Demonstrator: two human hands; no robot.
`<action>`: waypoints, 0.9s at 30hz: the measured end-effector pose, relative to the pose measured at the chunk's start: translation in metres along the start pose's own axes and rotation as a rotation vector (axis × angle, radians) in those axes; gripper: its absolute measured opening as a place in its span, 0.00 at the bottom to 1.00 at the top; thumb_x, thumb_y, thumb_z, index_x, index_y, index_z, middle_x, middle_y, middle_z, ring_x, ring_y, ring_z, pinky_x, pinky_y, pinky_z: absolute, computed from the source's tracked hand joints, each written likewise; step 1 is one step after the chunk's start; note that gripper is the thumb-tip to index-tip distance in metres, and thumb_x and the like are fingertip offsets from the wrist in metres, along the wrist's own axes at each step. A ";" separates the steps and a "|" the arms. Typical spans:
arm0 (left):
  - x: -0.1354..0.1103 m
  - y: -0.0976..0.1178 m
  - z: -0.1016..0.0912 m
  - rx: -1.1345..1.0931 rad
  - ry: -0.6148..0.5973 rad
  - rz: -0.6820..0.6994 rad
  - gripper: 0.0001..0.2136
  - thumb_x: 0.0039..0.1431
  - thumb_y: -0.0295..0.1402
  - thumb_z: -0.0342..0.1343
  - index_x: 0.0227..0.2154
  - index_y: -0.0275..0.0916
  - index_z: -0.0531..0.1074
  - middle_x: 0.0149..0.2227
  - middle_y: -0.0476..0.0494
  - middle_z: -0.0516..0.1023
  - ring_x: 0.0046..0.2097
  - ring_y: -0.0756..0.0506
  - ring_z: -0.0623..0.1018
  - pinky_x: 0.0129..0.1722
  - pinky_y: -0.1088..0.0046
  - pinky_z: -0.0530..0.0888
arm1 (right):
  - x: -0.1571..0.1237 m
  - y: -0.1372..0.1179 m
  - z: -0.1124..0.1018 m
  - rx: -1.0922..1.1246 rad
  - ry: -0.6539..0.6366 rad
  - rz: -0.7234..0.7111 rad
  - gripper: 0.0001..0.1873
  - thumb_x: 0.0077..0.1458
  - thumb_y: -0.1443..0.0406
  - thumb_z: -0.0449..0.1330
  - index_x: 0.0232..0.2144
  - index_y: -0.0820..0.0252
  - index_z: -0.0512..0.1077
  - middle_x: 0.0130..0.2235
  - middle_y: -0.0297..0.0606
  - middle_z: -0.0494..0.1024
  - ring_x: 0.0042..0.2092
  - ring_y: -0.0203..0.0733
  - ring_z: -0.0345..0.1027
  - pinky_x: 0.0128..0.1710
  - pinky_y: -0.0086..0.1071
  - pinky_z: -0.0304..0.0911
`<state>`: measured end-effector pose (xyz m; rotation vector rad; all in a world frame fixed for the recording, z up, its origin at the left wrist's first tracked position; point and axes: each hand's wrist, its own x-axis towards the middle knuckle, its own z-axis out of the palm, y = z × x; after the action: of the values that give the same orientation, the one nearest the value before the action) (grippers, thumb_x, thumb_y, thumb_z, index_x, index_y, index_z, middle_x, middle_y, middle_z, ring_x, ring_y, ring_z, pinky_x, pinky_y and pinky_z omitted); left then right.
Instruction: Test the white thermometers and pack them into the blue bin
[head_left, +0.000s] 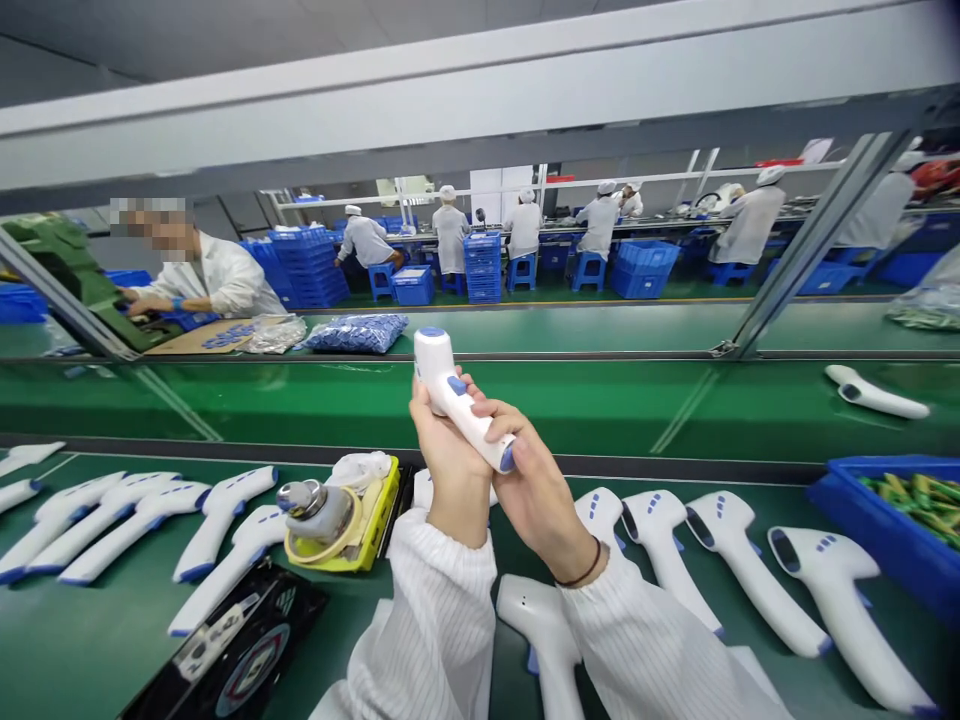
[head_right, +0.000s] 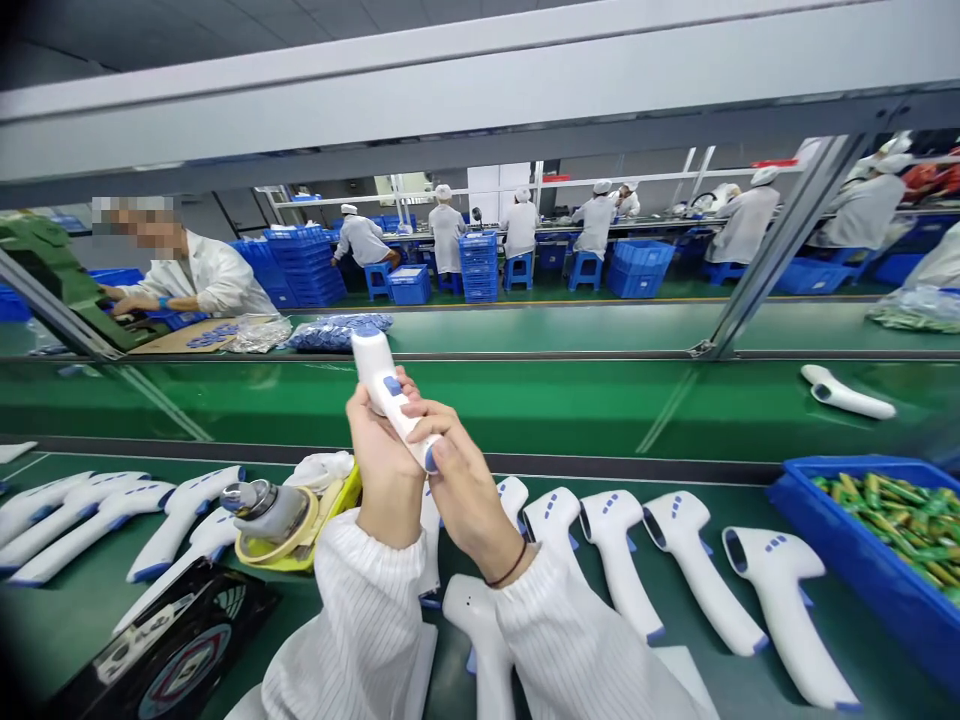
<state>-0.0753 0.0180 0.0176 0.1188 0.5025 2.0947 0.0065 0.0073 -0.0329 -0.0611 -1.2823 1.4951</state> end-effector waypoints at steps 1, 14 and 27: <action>0.000 -0.002 -0.001 0.004 -0.007 0.082 0.12 0.63 0.41 0.46 0.39 0.38 0.68 0.24 0.52 0.72 0.22 0.55 0.72 0.26 0.80 0.69 | 0.001 0.002 0.004 0.157 0.053 0.069 0.06 0.64 0.60 0.55 0.35 0.51 0.71 0.49 0.33 0.74 0.63 0.44 0.60 0.65 0.44 0.54; -0.004 -0.015 -0.005 0.231 -0.120 0.377 0.17 0.62 0.37 0.48 0.53 0.48 0.64 0.41 0.49 0.77 0.32 0.52 0.78 0.37 0.76 0.74 | 0.015 -0.017 -0.081 -1.426 -0.321 0.871 0.23 0.53 0.53 0.61 0.46 0.61 0.67 0.47 0.49 0.71 0.48 0.57 0.69 0.46 0.45 0.64; -0.002 -0.022 -0.006 0.205 -0.133 0.336 0.14 0.62 0.35 0.49 0.50 0.46 0.64 0.39 0.50 0.75 0.30 0.52 0.78 0.35 0.76 0.74 | 0.028 -0.031 -0.113 -1.174 -0.190 0.885 0.21 0.58 0.54 0.51 0.45 0.61 0.72 0.45 0.44 0.77 0.46 0.45 0.71 0.38 0.31 0.65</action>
<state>-0.0586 0.0253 0.0037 0.4873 0.6513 2.3349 0.0874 0.0960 -0.0411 -1.4207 -2.3029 1.1923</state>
